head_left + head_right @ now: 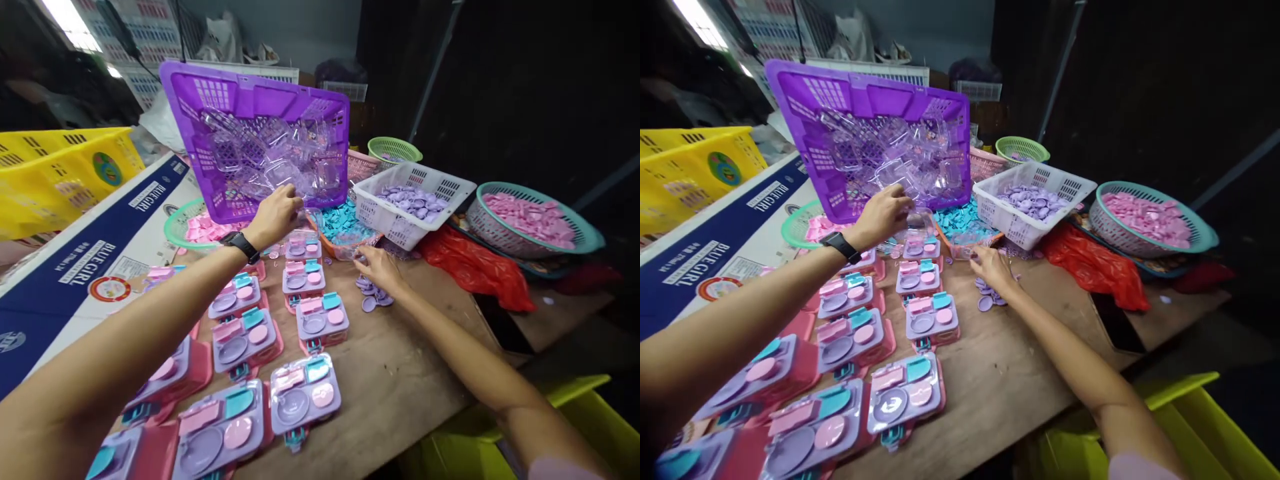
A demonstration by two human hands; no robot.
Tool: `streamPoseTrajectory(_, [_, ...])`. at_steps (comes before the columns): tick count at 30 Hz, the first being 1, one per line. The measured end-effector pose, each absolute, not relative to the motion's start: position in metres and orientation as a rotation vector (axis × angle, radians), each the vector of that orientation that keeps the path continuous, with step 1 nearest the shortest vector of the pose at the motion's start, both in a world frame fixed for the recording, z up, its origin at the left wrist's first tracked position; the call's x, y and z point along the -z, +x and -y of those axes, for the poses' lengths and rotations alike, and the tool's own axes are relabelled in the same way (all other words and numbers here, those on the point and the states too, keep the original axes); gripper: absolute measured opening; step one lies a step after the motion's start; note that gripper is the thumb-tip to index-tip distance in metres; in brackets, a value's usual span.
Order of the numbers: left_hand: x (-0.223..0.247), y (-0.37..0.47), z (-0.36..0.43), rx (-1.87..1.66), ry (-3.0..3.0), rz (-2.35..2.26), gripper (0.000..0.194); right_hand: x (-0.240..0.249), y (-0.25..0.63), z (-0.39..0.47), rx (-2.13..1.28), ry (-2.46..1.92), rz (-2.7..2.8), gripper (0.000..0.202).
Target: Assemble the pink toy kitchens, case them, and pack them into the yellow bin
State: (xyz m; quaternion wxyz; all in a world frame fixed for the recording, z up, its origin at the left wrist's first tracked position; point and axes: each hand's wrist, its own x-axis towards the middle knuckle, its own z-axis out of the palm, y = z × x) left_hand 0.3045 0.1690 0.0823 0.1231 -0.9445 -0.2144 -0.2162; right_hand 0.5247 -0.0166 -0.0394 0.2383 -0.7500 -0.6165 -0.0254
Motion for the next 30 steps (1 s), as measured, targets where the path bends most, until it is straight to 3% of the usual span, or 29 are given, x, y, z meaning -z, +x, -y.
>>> streamPoseTrajectory(4, [-0.072, 0.334, -0.121, 0.713, -2.992, 0.58, 0.027, 0.058, 0.53, 0.042, -0.016, -2.159, 1.669, 0.017])
streamPoseTrajectory(8, [-0.049, 0.366, -0.081, 0.612, -3.156, 0.597, 0.028, 0.071, 0.543, 0.055, -0.049, -2.203, 1.566, 0.033])
streamPoseTrajectory(13, [-0.026, 0.389, -0.055, 0.523, -3.216, 0.58, 0.03, 0.071, 0.552, 0.079, -0.058, -1.938, 1.347, 0.024])
streamPoseTrajectory(16, [-0.025, 0.39, -0.044, 0.551, -3.211, 0.607, 0.029, 0.063, 0.538, 0.097, -0.356, -1.751, 1.121, 0.033])
streamPoseTrajectory(21, [-0.043, 0.367, -0.009, 0.615, -3.136, 0.437, 0.034, 0.036, 0.494, 0.128, -1.135, -1.249, 0.725, 0.059])
streamPoseTrajectory(25, [-0.051, 0.327, 0.031, 0.732, -3.082, 0.358, 0.028, 0.012, 0.462, 0.157, -1.201, -1.099, 0.731, 0.058])
streamPoseTrajectory(30, [-0.023, 0.249, 0.092, 1.158, -3.195, 0.41, 0.039, 0.008, 0.424, 0.216, -1.29, -1.094, 0.925, 0.079])
